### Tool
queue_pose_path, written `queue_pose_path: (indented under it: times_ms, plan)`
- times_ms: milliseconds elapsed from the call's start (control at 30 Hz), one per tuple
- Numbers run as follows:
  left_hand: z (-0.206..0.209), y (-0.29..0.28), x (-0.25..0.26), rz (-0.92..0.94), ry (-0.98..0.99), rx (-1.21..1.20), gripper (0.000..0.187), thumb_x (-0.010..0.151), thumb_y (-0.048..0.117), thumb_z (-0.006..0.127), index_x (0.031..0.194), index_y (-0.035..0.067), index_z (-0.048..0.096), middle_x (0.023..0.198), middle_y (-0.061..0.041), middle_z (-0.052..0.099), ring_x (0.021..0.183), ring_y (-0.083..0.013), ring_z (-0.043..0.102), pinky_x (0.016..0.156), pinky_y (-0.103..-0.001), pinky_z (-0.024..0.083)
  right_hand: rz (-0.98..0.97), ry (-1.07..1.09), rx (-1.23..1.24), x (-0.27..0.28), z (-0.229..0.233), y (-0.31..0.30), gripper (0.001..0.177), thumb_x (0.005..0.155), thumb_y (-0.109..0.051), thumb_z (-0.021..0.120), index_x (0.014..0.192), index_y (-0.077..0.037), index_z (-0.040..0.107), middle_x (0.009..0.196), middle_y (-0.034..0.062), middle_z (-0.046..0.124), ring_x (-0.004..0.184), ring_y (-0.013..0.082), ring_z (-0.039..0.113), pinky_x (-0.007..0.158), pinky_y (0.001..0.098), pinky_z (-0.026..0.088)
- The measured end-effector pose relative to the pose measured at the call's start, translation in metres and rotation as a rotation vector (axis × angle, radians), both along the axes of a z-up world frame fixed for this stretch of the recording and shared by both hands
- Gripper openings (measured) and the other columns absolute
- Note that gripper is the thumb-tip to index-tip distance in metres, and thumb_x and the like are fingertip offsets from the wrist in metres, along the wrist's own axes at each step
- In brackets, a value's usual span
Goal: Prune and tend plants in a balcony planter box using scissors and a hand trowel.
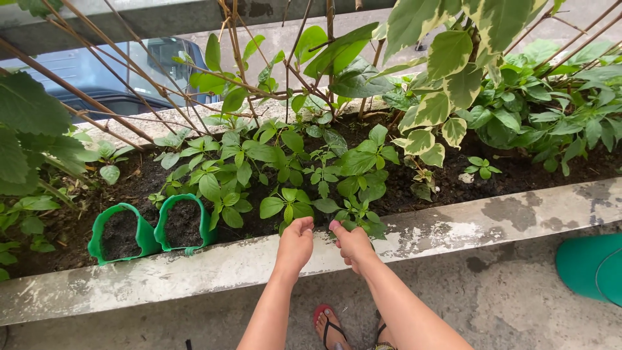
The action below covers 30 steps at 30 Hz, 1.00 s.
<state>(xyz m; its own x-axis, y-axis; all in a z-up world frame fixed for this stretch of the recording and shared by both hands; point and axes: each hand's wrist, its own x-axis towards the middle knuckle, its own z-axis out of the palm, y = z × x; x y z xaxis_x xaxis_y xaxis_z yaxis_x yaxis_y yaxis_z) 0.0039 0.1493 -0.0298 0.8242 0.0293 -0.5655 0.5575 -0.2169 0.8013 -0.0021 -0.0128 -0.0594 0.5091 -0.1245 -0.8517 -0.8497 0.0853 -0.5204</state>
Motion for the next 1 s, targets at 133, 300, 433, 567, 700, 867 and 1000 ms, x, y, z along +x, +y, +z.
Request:
queue_pose_path:
  times_ms: [133,300,433,567,700,867,1000]
  plan:
    - [-0.008,0.003,0.002,-0.005,-0.022,0.009,0.039,0.097,0.008,0.052,0.135,0.002,0.061,0.132,-0.012,0.071,0.123,-0.0197,0.067,0.104,-0.030,0.050,-0.008,0.008,0.040,-0.003,0.012,0.006,0.028,0.095,-0.041,0.067,0.114,-0.020,0.067,0.072,-0.0014,0.048,0.045,0.0084,0.033,0.040,0.0280,0.021]
    - [-0.003,0.007,0.003,0.009,-0.088,0.019,0.041,0.095,0.004,0.050,0.135,0.000,0.061,0.132,-0.014,0.070,0.125,-0.0204,0.066,0.103,-0.031,0.050,0.044,-0.087,0.035,-0.002,0.013,0.006,0.036,0.099,-0.043,0.063,0.116,-0.011,0.063,0.078,0.0004,0.053,0.048,0.0082,0.037,0.039,0.0270,0.025]
    - [0.002,0.003,0.009,0.022,-0.083,0.037,0.040,0.096,0.006,0.051,0.134,0.001,0.062,0.133,-0.013,0.070,0.124,-0.0201,0.067,0.103,-0.030,0.050,-0.004,-0.115,0.120,0.027,0.050,-0.003,0.029,0.100,-0.039,0.061,0.118,-0.016,0.060,0.080,0.0023,0.054,0.048,0.0079,0.039,0.039,0.0255,0.026]
    - [0.018,-0.003,0.019,0.031,-0.054,0.038,0.040,0.097,0.008,0.051,0.135,0.004,0.062,0.132,-0.010,0.071,0.123,-0.0186,0.067,0.102,-0.030,0.051,-0.082,-0.094,0.261,0.071,0.041,-0.035,0.018,0.101,-0.026,0.053,0.114,-0.015,0.060,0.081,0.0055,0.054,0.048,0.0072,0.038,0.038,0.0233,0.025]
    - [0.023,-0.011,0.031,0.053,-0.047,0.027,0.039,0.097,0.009,0.051,0.135,0.005,0.062,0.133,-0.007,0.070,0.124,-0.0178,0.066,0.102,-0.030,0.049,-0.162,-0.051,0.397,0.109,0.022,-0.075,0.016,0.102,-0.016,0.049,0.108,-0.006,0.060,0.083,0.0079,0.057,0.048,0.0055,0.038,0.036,0.0214,0.025]
    - [-0.006,-0.027,0.048,0.003,-0.040,0.075,0.040,0.096,0.007,0.051,0.135,0.005,0.062,0.132,-0.009,0.071,0.122,-0.0201,0.067,0.103,-0.031,0.049,-0.110,-0.027,0.360,0.139,0.018,-0.096,0.015,0.101,-0.015,0.049,0.107,-0.004,0.059,0.086,0.0095,0.059,0.049,0.0062,0.039,0.037,0.0219,0.027]
    - [-0.027,-0.044,0.058,-0.044,-0.092,0.053,0.043,0.095,0.004,0.050,0.136,0.004,0.061,0.134,-0.011,0.069,0.126,-0.0207,0.065,0.106,-0.031,0.048,0.102,-0.044,0.124,0.142,0.032,-0.092,0.018,0.100,-0.022,0.058,0.105,-0.006,0.063,0.082,0.0085,0.060,0.050,0.0081,0.041,0.039,0.0237,0.029]
